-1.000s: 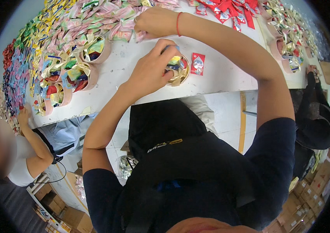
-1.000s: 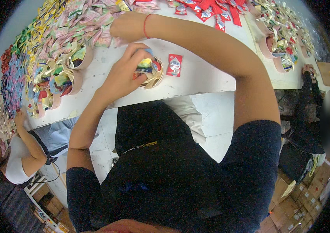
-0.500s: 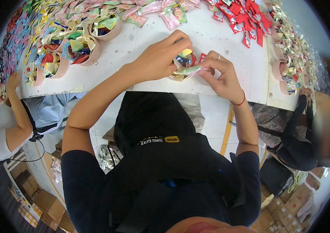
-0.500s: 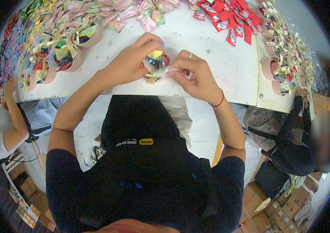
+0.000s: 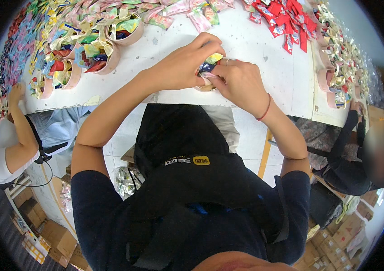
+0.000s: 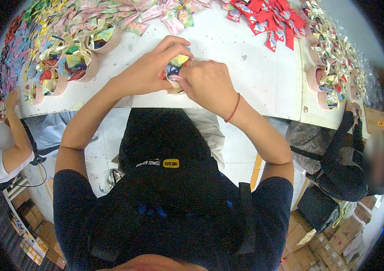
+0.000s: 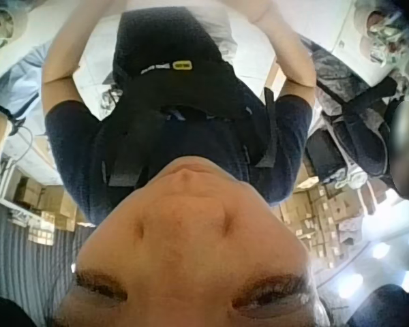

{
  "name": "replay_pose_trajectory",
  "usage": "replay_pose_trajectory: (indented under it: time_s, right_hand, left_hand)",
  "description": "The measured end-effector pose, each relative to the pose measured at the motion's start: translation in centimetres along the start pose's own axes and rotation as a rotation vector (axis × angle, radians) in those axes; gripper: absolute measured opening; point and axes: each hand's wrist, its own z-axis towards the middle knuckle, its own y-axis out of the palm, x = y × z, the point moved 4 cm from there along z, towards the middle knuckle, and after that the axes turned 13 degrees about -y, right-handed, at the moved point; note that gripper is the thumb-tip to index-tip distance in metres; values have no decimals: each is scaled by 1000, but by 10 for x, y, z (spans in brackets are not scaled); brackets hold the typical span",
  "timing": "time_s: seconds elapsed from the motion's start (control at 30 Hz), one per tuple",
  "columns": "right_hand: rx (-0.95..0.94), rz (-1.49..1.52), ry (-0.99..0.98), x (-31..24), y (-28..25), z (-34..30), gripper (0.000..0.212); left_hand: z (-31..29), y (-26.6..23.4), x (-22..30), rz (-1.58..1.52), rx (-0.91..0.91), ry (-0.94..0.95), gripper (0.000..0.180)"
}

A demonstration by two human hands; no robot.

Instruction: The person assembles small decorative baskets by placing individually wrapped candies into paper cups and securing them with a ribbon. The person repeatedly picks candies from piles on the table, arranges them in the cups, and ties the ribbons to complete each unit.

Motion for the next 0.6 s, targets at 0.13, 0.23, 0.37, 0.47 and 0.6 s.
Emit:
replay_pose_trajectory:
  time_s: [0.13,0.23,0.37,0.47,0.6]
  right_hand:
    - [14,233,133,2,-12,-3,8]
    - [-9,423,-28,9,-18,5,9]
    - [231,752,177,95,-70,62,14]
    - [460,551,295,206,-91,155,27]
    - [490,-97,241,390,-56,214,44]
  left_hand:
    - [2,10,-13,19,101,155,60]
    - [-2,4,-6,-49,87,132,55]
    - [-7,4,-6,10,76,-14,57]
    - [-8,0,-1,42,92,-13,56]
    - [11,-1,2,3,51,32,52]
